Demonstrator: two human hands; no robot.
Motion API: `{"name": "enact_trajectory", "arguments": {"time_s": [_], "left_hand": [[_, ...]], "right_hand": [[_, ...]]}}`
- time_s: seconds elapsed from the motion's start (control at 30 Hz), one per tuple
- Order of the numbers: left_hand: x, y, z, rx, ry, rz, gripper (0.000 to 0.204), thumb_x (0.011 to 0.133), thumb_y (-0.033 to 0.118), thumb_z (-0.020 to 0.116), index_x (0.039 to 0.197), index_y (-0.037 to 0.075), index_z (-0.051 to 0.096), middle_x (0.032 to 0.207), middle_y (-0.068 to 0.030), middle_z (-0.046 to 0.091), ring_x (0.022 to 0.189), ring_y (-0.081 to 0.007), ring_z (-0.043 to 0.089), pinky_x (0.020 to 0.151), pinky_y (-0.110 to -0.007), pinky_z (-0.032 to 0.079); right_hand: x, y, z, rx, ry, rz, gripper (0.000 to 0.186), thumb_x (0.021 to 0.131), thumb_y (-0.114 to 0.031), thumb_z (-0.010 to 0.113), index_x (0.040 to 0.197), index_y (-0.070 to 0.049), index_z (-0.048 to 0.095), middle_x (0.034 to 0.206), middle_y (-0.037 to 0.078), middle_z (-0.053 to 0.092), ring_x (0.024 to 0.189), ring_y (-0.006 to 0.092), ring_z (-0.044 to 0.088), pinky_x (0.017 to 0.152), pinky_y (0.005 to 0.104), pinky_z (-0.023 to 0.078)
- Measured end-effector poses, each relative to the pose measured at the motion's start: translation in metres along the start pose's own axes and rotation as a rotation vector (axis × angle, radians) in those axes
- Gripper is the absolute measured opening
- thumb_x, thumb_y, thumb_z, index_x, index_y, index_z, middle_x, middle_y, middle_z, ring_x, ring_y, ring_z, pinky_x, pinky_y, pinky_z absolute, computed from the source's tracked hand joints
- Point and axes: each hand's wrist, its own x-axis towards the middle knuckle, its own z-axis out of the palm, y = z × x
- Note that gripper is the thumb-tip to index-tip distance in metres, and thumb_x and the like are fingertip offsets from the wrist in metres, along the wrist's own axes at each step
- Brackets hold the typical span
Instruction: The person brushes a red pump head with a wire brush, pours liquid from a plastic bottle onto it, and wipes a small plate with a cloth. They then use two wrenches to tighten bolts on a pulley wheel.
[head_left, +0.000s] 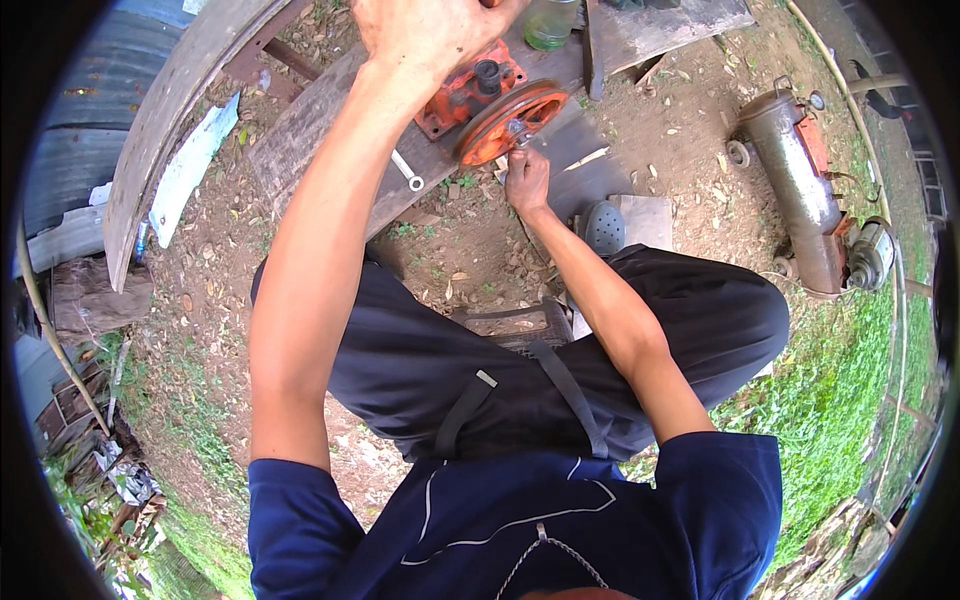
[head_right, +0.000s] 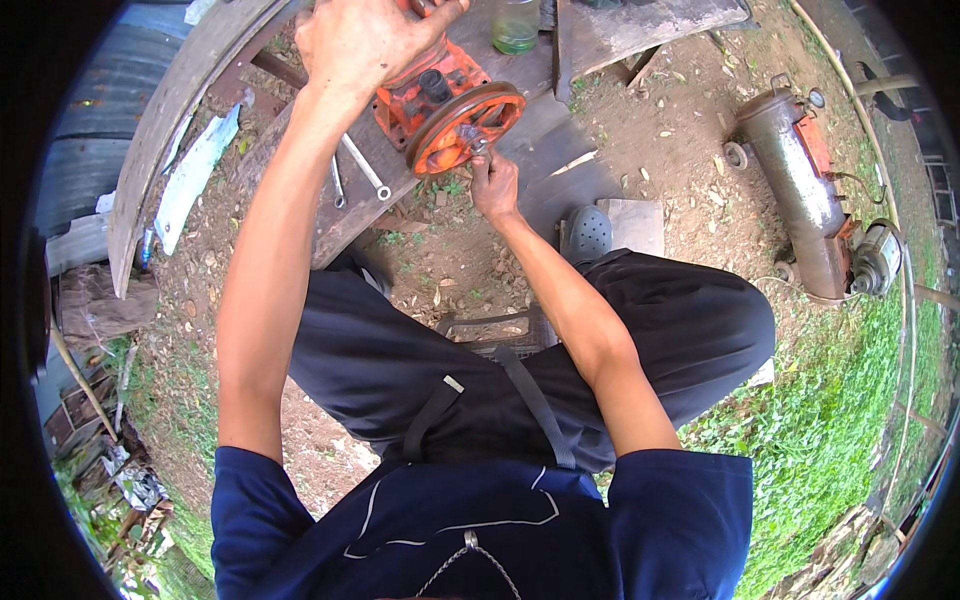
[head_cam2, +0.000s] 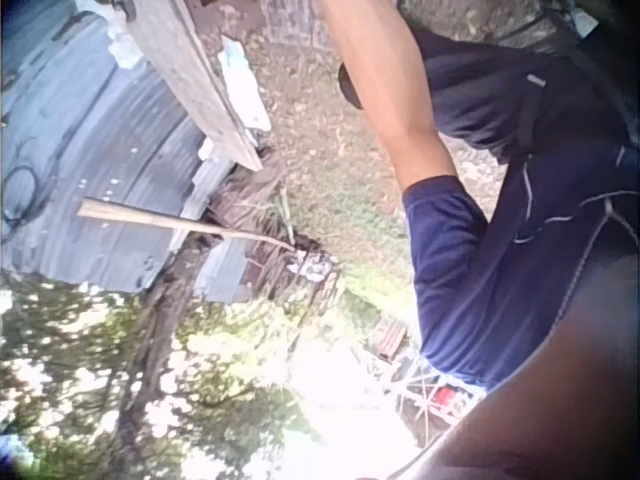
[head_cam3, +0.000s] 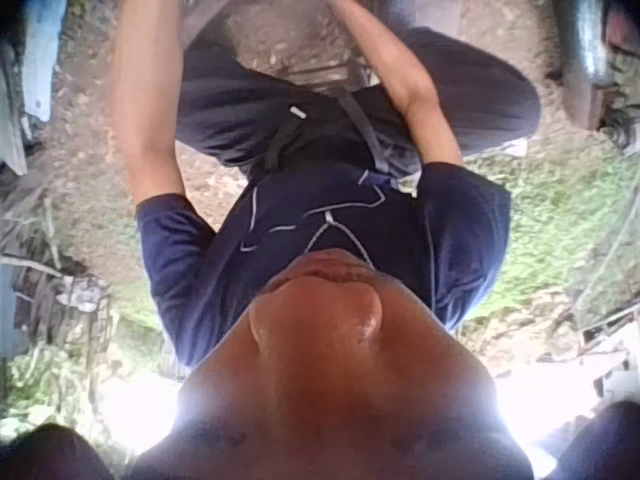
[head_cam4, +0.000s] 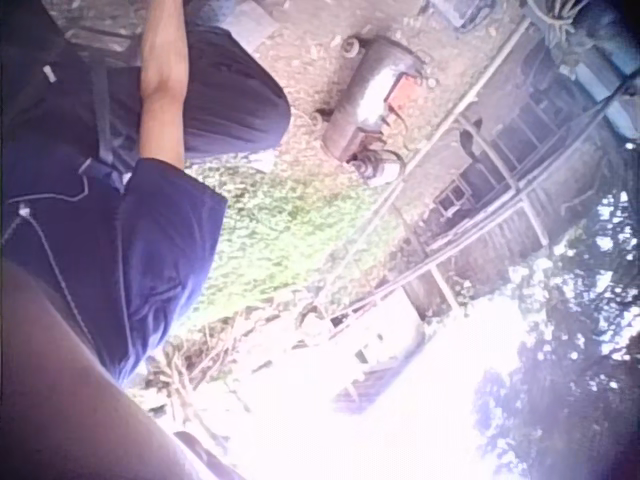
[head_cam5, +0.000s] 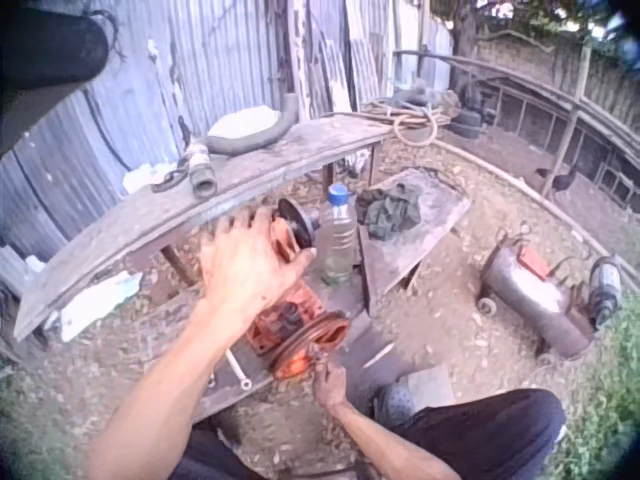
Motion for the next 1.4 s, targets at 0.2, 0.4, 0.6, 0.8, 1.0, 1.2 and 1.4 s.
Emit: {"name": "enact_trajectory", "arguments": {"time_s": [0.2, 0.4, 0.6, 0.8, 1.0, 1.2, 1.4], "left_hand": [[0.003, -0.004, 0.002, -0.096, 0.02, 0.022, 0.072, 0.073, 0.054, 0.072, 0.12, 0.002, 0.06, 0.111, -0.0179, 0.066, 0.107, -0.0361, 0.061, 0.093, -0.051, 0.045], [0.001, -0.008, 0.005, -0.068, -0.008, -0.035, 0.083, 0.076, 0.062, 0.066, 0.133, 0.003, 0.052, 0.129, -0.0215, 0.059, 0.124, -0.0337, 0.053, 0.103, -0.051, 0.039], [-0.07, -0.032, 0.037, -0.468, 0.69, 0.11, 0.035, 0.085, 0.028, 0.074, 0.105, 0.003, 0.06, 0.102, -0.0129, 0.061, 0.099, -0.0296, 0.054, 0.092, -0.042, 0.041], [-0.153, -0.011, 0.085, -1.157, 0.162, -0.31, 0.027, 0.089, 0.023, 0.07, 0.1, 0.001, 0.06, 0.078, -0.0033, 0.06, 0.067, -0.0107, 0.055, 0.062, -0.028, 0.048], [-0.154, 0.001, 0.114, -1.062, 0.226, -0.305, 0.04, 0.092, 0.033, 0.066, 0.071, 0.0, 0.057, 0.052, -0.0045, 0.039, 0.052, -0.0116, 0.037, 0.047, -0.032, 0.034], [-0.152, 0.011, 0.112, -1.136, 0.242, -0.437, 0.042, 0.095, 0.026, 0.059, 0.064, -0.001, 0.054, 0.05, -0.0074, 0.046, 0.047, -0.0124, 0.044, 0.047, -0.033, 0.036], [-0.153, 0.014, 0.109, -1.207, 0.257, -0.493, 0.039, 0.095, 0.023, 0.058, 0.065, -0.001, 0.056, 0.051, -0.0079, 0.051, 0.047, -0.0142, 0.048, 0.048, -0.034, 0.038]], "right_hand": [[-0.001, 0.007, -0.012, -0.073, -0.133, 0.136, 0.052, 0.097, -0.048, 0.05, 0.083, 0.002, 0.057, 0.064, 0.023, 0.052, 0.059, 0.0417, 0.054, 0.059, 0.046, 0.042], [0.013, -0.004, -0.04, -0.235, -0.31, 0.198, 0.054, 0.096, -0.05, 0.05, 0.086, 0.001, 0.063, 0.07, 0.027, 0.061, 0.075, 0.048, 0.062, 0.066, 0.0507, 0.047], [0.013, -0.002, -0.044, -0.222, -0.3, 0.193, 0.057, 0.096, -0.051, 0.05, 0.084, 0.004, 0.061, 0.067, 0.028, 0.058, 0.07, 0.0473, 0.061, 0.065, 0.0507, 0.045], [-0.004, -0.004, -0.021, -0.132, -0.222, 0.236, 0.059, 0.099, -0.05, 0.045, 0.08, 0.005, 0.057, 0.066, 0.028, 0.053, 0.065, 0.0434, 0.058, 0.063, 0.049, 0.044], [-0.012, -0.004, -0.01, -0.022, -0.115, 0.222, 0.057, 0.101, -0.047, 0.041, 0.078, 0.004, 0.053, 0.06, 0.021, 0.043, 0.056, 0.0303, 0.042, 0.058, 0.0457, 0.039], [-0.019, -0.006, 0.012, -0.042, 0.138, 0.235, 0.063, 0.1, -0.05, 0.039, 0.07, 0.004, 0.048, 0.058, 0.02, 0.041, 0.054, 0.0254, 0.04, 0.055, 0.0453, 0.036], [-0.018, 0.002, 0.019, -0.095, 0.187, 0.242, 0.074, 0.099, -0.062, 0.031, 0.065, 0.002, 0.045, 0.053, 0.015, 0.036, 0.052, 0.0212, 0.037, 0.051, 0.045, 0.031]]}}
